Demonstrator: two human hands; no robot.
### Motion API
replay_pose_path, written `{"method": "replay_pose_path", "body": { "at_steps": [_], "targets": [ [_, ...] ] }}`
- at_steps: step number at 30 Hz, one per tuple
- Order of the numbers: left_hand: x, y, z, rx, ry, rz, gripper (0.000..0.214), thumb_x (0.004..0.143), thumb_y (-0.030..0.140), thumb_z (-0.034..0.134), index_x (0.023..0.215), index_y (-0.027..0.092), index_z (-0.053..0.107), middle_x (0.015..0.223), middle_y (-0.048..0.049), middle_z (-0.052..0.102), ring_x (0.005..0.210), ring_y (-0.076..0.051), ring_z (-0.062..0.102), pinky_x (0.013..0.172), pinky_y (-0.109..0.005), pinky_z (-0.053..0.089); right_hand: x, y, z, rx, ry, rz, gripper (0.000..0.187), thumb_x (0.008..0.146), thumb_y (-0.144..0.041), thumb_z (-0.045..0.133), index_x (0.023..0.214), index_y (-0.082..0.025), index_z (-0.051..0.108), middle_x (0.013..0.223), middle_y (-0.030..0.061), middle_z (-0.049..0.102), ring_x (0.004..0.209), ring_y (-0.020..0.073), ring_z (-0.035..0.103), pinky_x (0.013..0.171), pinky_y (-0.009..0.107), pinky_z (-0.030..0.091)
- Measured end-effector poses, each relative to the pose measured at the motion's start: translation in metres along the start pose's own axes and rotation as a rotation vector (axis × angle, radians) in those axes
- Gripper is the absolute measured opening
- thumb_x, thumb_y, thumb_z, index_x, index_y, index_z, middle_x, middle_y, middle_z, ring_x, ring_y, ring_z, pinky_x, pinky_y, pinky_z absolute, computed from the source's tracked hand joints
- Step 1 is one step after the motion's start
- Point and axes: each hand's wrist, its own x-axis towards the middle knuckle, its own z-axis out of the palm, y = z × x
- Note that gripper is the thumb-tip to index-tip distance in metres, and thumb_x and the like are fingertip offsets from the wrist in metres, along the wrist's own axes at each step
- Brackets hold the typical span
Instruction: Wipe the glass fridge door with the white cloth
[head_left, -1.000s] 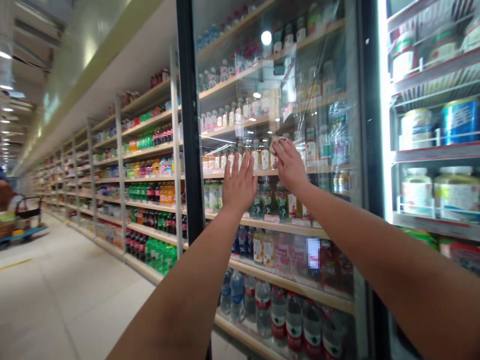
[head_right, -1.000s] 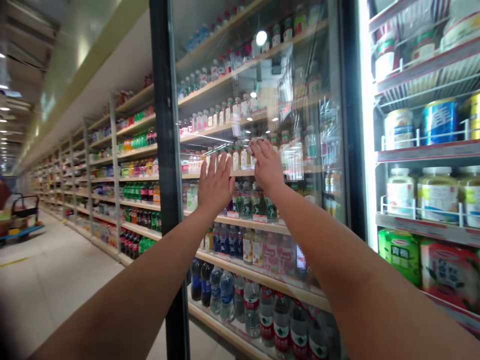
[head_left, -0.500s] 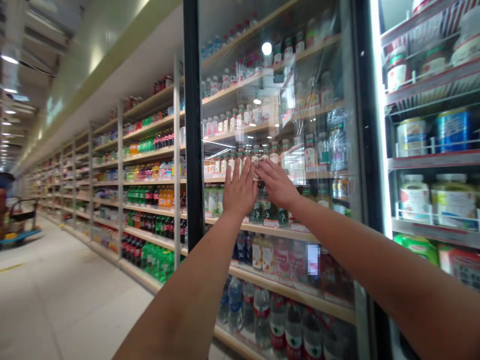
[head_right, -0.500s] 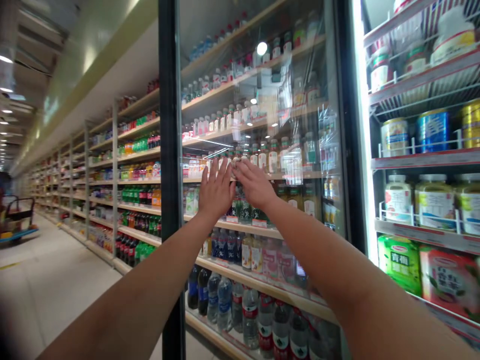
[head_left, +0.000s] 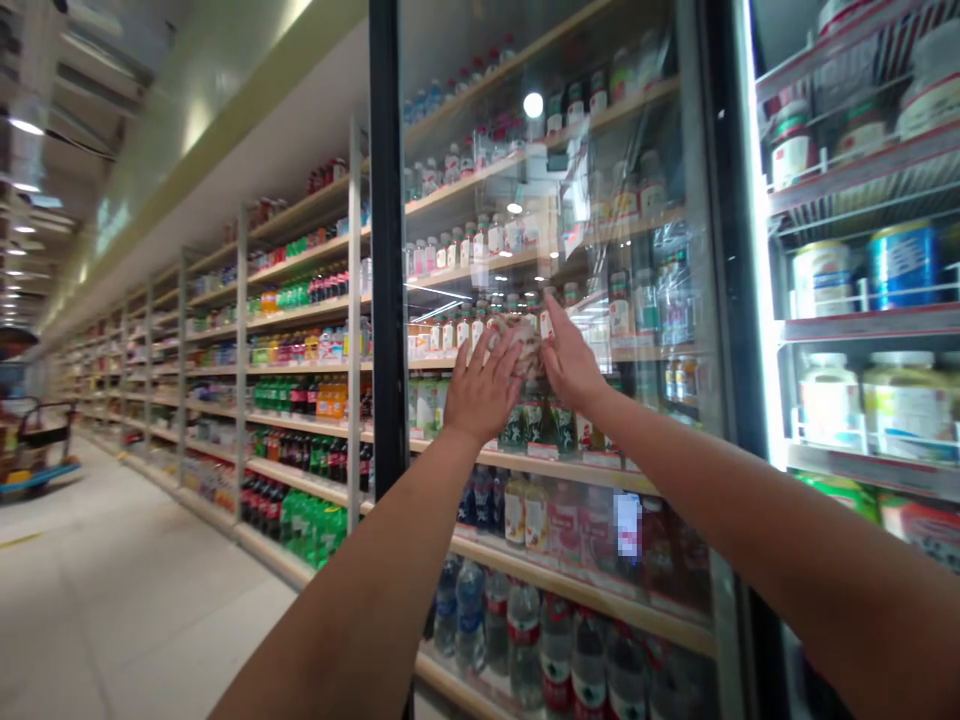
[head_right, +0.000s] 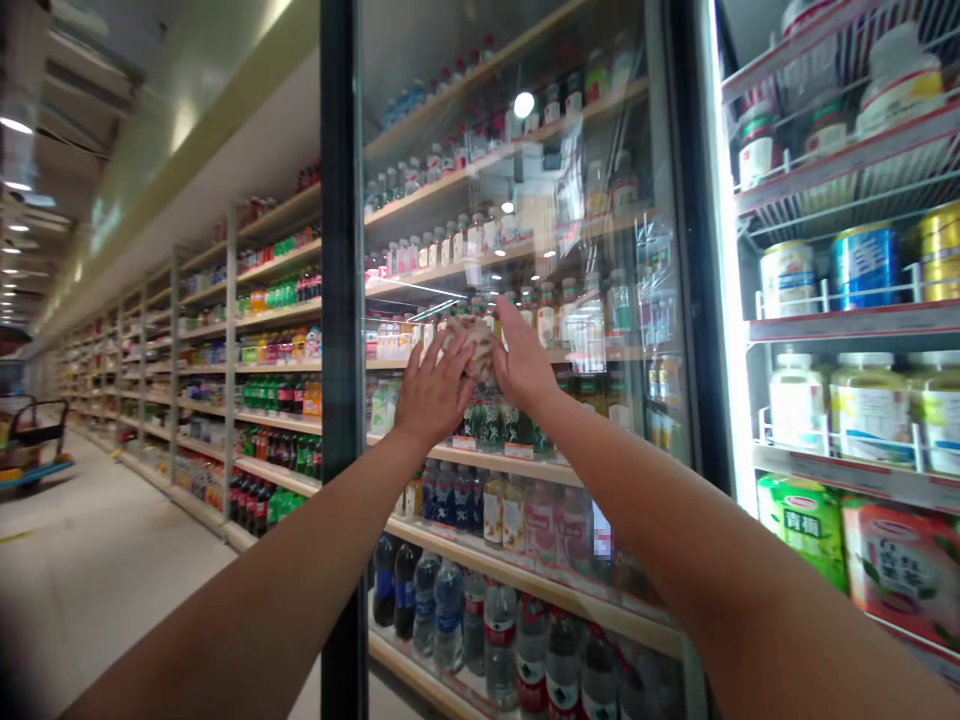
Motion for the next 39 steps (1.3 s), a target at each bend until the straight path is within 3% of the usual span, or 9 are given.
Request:
{"method": "replay_pose_path", "body": {
  "at_steps": [3,6,11,16,19,24,29,35,39],
  "targets": [
    [-0.002,0.002,-0.001,-0.031,0.011,-0.003,0.046,0.107,0.042,0.06,0.145,0.015,0.058,0.162,-0.0085,0.046,0.159,-0.031,0.025,0.134,-0.056,0.018,-0.016,0.026,-0.014,-0.232,-0.049,0.015,0.062,0.106,-0.037,0.035,0.167,-0.025,0.031,0.17,0.005,0.032,0.161,0.0287,0.025,0.131,0.063,0.024],
    [-0.01,0.008,-0.001,-0.046,0.021,0.021,0.049,0.101,0.051,0.07,0.136,0.018,0.063,0.156,-0.0108,0.053,0.154,-0.033,0.037,0.132,-0.054,0.027,-0.03,0.041,-0.016,-0.332,-0.111,0.001,0.059,0.108,-0.042,0.036,0.165,-0.026,0.035,0.17,0.0047,0.03,0.161,0.0289,0.026,0.131,0.064,0.022],
    [-0.015,0.009,0.0,-0.057,0.031,0.165,0.026,0.108,0.021,0.054,0.131,0.014,0.063,0.151,-0.0138,0.058,0.146,-0.031,0.049,0.121,-0.047,0.046,-0.034,0.045,-0.007,-0.376,-0.077,0.004,0.058,0.11,-0.043,0.033,0.166,-0.027,0.033,0.171,0.0022,0.029,0.161,0.0266,0.025,0.132,0.061,0.02],
    [0.001,-0.004,0.003,-0.077,0.059,0.129,0.041,0.102,0.007,0.049,0.142,0.011,0.056,0.161,-0.0173,0.045,0.154,-0.032,0.036,0.128,-0.049,0.036,-0.037,0.046,-0.003,-0.408,-0.084,0.037,0.06,0.112,-0.048,0.022,0.167,-0.027,0.031,0.173,-0.0004,0.025,0.162,0.0233,0.02,0.134,0.056,0.018],
    [-0.002,0.002,0.006,-0.061,0.066,0.056,0.056,0.098,0.014,0.058,0.153,0.012,0.045,0.167,-0.0171,0.036,0.157,-0.037,0.027,0.129,-0.057,0.032,-0.042,0.045,-0.003,-0.409,-0.051,0.112,0.065,0.111,-0.052,0.019,0.168,-0.022,0.026,0.174,0.0027,0.022,0.162,0.0227,0.02,0.133,0.055,0.019],
    [0.0,-0.005,0.004,-0.034,-0.141,0.268,0.074,0.099,0.029,0.064,0.165,0.029,0.031,0.168,-0.0037,0.036,0.159,-0.034,0.022,0.129,-0.067,0.027,-0.044,0.043,-0.004,-0.406,-0.054,0.267,0.069,0.109,-0.052,0.02,0.168,-0.017,0.024,0.175,0.0081,0.019,0.163,0.0261,0.018,0.132,0.06,0.018],
    [0.024,-0.03,0.003,-0.109,-0.015,-0.057,0.063,0.101,0.019,0.044,0.164,0.016,0.036,0.172,-0.0063,0.025,0.162,-0.035,0.008,0.133,-0.065,0.015,-0.04,0.038,-0.01,-0.433,-0.134,0.297,0.069,0.107,-0.049,0.023,0.169,-0.018,0.021,0.176,0.0067,0.015,0.164,0.0252,0.013,0.133,0.059,0.016],
    [0.035,-0.044,0.005,-0.151,-0.261,0.29,0.063,0.096,0.023,0.048,0.159,0.023,0.041,0.171,0.0043,0.029,0.161,-0.024,0.011,0.135,-0.055,0.014,-0.04,0.034,-0.014,-0.439,-0.143,0.308,0.069,0.106,-0.046,0.022,0.17,-0.019,0.02,0.176,0.0015,0.012,0.164,0.02,0.011,0.134,0.055,0.016],
    [0.047,-0.059,0.007,-0.099,-0.05,0.002,0.066,0.099,0.024,0.046,0.163,0.016,0.033,0.175,0.0006,0.016,0.159,-0.026,0.006,0.133,-0.061,0.007,-0.042,0.036,-0.013,-0.401,-0.112,0.302,0.068,0.107,-0.049,0.018,0.169,-0.021,0.017,0.176,-0.0008,0.011,0.164,0.0176,0.009,0.134,0.054,0.013]
  ]
}}
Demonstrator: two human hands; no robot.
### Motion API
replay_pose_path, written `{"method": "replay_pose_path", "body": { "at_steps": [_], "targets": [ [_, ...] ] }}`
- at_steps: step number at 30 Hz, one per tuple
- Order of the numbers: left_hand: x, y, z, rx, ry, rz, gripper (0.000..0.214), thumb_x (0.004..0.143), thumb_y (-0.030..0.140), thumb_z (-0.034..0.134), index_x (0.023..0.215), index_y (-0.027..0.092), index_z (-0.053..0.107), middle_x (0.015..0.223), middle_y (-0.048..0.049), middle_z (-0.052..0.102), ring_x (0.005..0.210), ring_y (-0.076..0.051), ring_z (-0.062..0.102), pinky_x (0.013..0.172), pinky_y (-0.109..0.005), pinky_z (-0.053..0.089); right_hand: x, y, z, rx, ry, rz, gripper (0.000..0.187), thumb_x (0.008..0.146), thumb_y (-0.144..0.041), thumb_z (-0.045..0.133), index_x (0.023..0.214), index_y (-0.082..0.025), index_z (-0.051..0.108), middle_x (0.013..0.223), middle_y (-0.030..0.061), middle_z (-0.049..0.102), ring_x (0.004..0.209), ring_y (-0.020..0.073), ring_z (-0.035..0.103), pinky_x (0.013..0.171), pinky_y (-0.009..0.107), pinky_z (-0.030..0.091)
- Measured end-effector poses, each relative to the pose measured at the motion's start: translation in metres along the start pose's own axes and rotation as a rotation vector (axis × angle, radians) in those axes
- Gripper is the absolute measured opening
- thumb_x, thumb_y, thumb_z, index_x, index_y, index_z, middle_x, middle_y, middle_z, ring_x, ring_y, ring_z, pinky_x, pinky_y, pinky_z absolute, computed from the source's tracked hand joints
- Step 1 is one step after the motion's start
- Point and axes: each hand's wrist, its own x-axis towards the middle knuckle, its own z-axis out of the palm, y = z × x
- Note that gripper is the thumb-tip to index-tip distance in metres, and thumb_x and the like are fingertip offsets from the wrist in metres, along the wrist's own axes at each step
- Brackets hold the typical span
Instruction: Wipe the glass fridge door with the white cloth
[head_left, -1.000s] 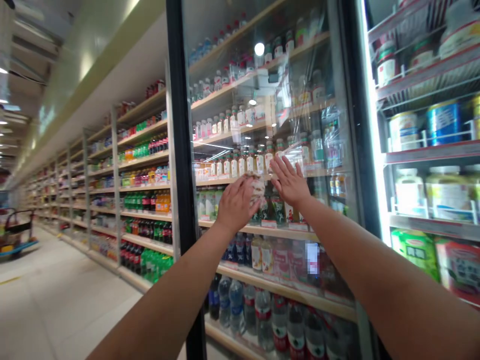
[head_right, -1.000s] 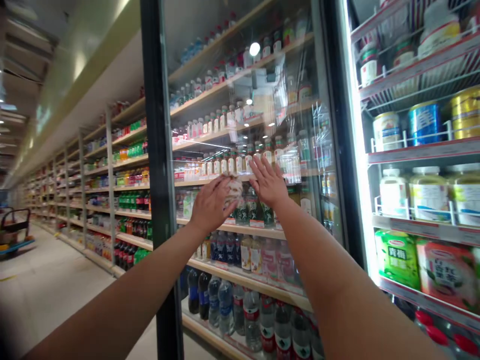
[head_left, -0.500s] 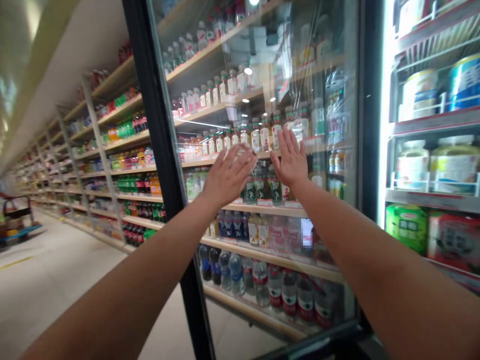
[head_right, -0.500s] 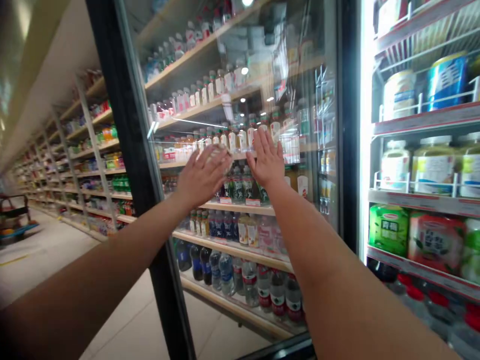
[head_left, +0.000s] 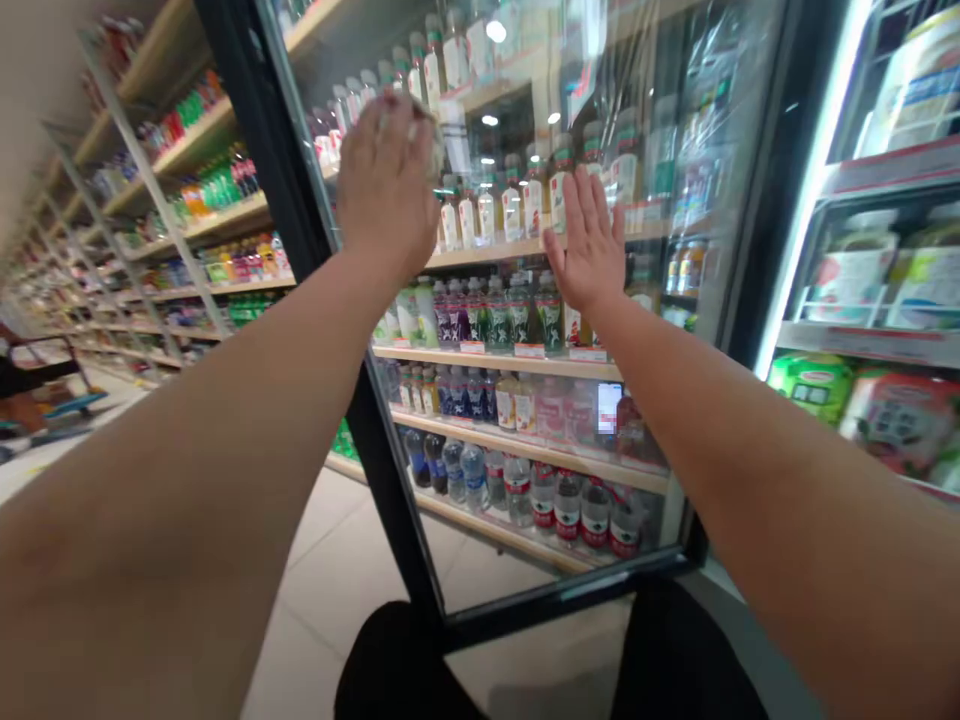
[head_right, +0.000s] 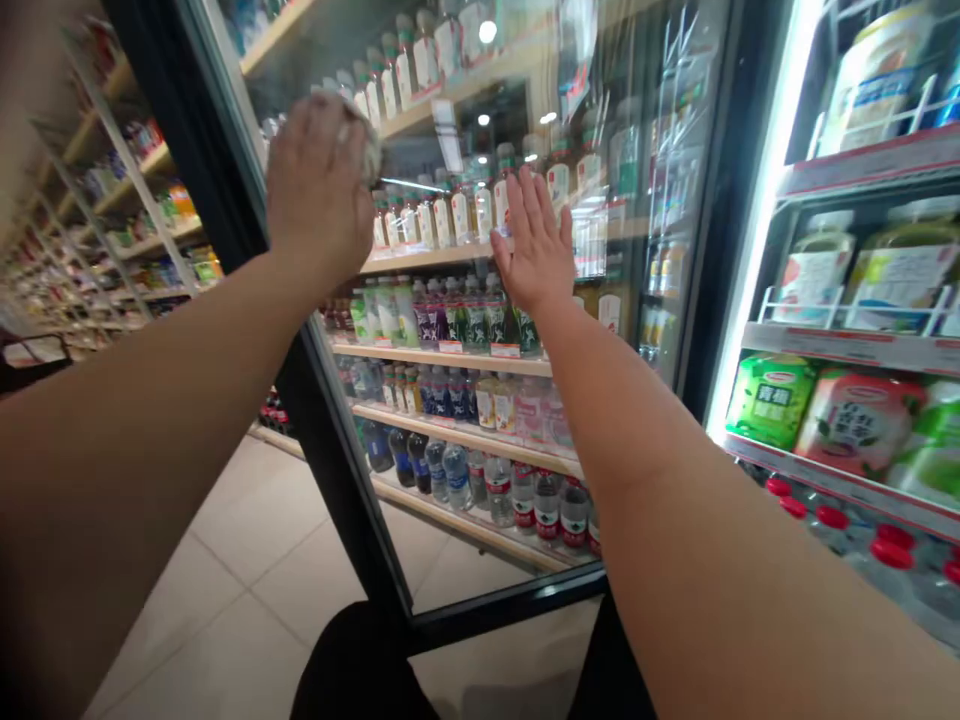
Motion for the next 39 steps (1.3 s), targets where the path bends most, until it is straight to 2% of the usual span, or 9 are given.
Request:
{"method": "replay_pose_path", "body": {
  "at_steps": [2,6,12,17,22,26,31,36,39],
  "targets": [
    [-0.001,0.004,0.0,-0.033,-0.007,0.012,0.06,0.102,0.029,0.044,0.161,0.016,0.037,0.174,-0.0005,0.019,0.161,-0.026,0.004,0.135,-0.058,0.005,0.0,0.0,0.0,0.016,0.0,0.01,0.068,0.107,-0.05,0.016,0.169,-0.023,0.017,0.176,-0.0024,0.011,0.164,0.0162,0.008,0.134,0.053,0.011],
    [-0.004,0.016,-0.004,-0.155,-0.258,0.315,0.048,0.105,0.039,0.044,0.151,0.03,0.053,0.166,0.0065,0.04,0.161,-0.022,0.013,0.136,-0.051,0.009,-0.001,-0.001,-0.003,0.002,-0.015,0.012,0.069,0.107,-0.049,0.015,0.169,-0.022,0.016,0.176,-0.0018,0.01,0.164,0.0161,0.007,0.135,0.052,0.01],
    [0.001,0.013,-0.007,-0.033,-0.025,0.044,0.054,0.107,0.028,0.044,0.159,0.013,0.041,0.172,-0.0041,0.026,0.16,-0.029,0.011,0.133,-0.062,0.008,-0.005,-0.005,-0.01,-0.033,-0.001,-0.004,0.067,0.11,-0.05,0.017,0.169,-0.018,0.017,0.176,0.0025,0.012,0.163,0.0194,0.011,0.134,0.053,0.014],
    [-0.002,0.014,-0.008,-0.138,-0.292,0.412,0.051,0.105,0.032,0.044,0.154,0.023,0.05,0.167,0.0,0.039,0.161,-0.027,0.016,0.132,-0.062,0.011,-0.006,-0.003,-0.01,-0.037,0.039,-0.03,0.066,0.112,-0.051,0.021,0.168,-0.017,0.022,0.175,0.0045,0.018,0.162,0.0201,0.016,0.134,0.052,0.018],
    [0.0,0.007,-0.003,0.018,0.003,0.04,0.061,0.105,0.03,0.046,0.164,0.019,0.035,0.174,0.0005,0.02,0.16,-0.025,0.006,0.134,-0.057,0.006,-0.003,-0.001,-0.004,-0.03,0.056,-0.019,0.069,0.108,-0.053,0.014,0.168,-0.018,0.021,0.175,0.0001,0.017,0.162,0.018,0.016,0.134,0.051,0.018],
    [-0.002,0.009,-0.005,-0.029,-0.333,0.433,0.058,0.103,0.036,0.046,0.16,0.025,0.041,0.172,0.0042,0.027,0.162,-0.023,0.004,0.134,-0.056,0.006,-0.001,-0.001,-0.002,0.003,0.042,-0.004,0.075,0.105,-0.056,0.007,0.168,-0.018,0.022,0.175,-0.0007,0.016,0.163,0.0188,0.013,0.134,0.053,0.013],
    [-0.002,0.002,-0.014,0.03,-0.083,0.047,0.061,0.107,0.033,0.042,0.165,0.017,0.031,0.175,-0.0023,0.014,0.161,-0.027,0.001,0.132,-0.063,0.001,-0.002,-0.002,-0.005,0.013,0.004,0.014,0.074,0.104,-0.054,0.01,0.169,-0.019,0.02,0.175,-0.0018,0.014,0.163,0.0181,0.011,0.134,0.052,0.012],
    [-0.008,-0.006,-0.013,-0.062,-0.368,0.602,0.051,0.105,0.042,0.042,0.153,0.026,0.05,0.17,0.0056,0.032,0.161,-0.015,0.006,0.135,-0.05,0.006,-0.003,-0.001,-0.003,0.015,0.044,0.005,0.077,0.103,-0.059,0.002,0.167,-0.02,0.023,0.175,-0.0025,0.016,0.162,0.0171,0.013,0.134,0.05,0.011],
    [-0.008,-0.012,-0.015,0.079,-0.204,0.317,0.053,0.108,0.037,0.04,0.159,0.026,0.041,0.173,0.0031,0.025,0.16,-0.016,0.007,0.133,-0.054,0.005,-0.003,0.0,-0.001,0.006,0.061,-0.01,0.076,0.105,-0.058,0.005,0.167,-0.018,0.022,0.175,0.0001,0.019,0.162,0.0184,0.016,0.133,0.052,0.015]
  ]
}}
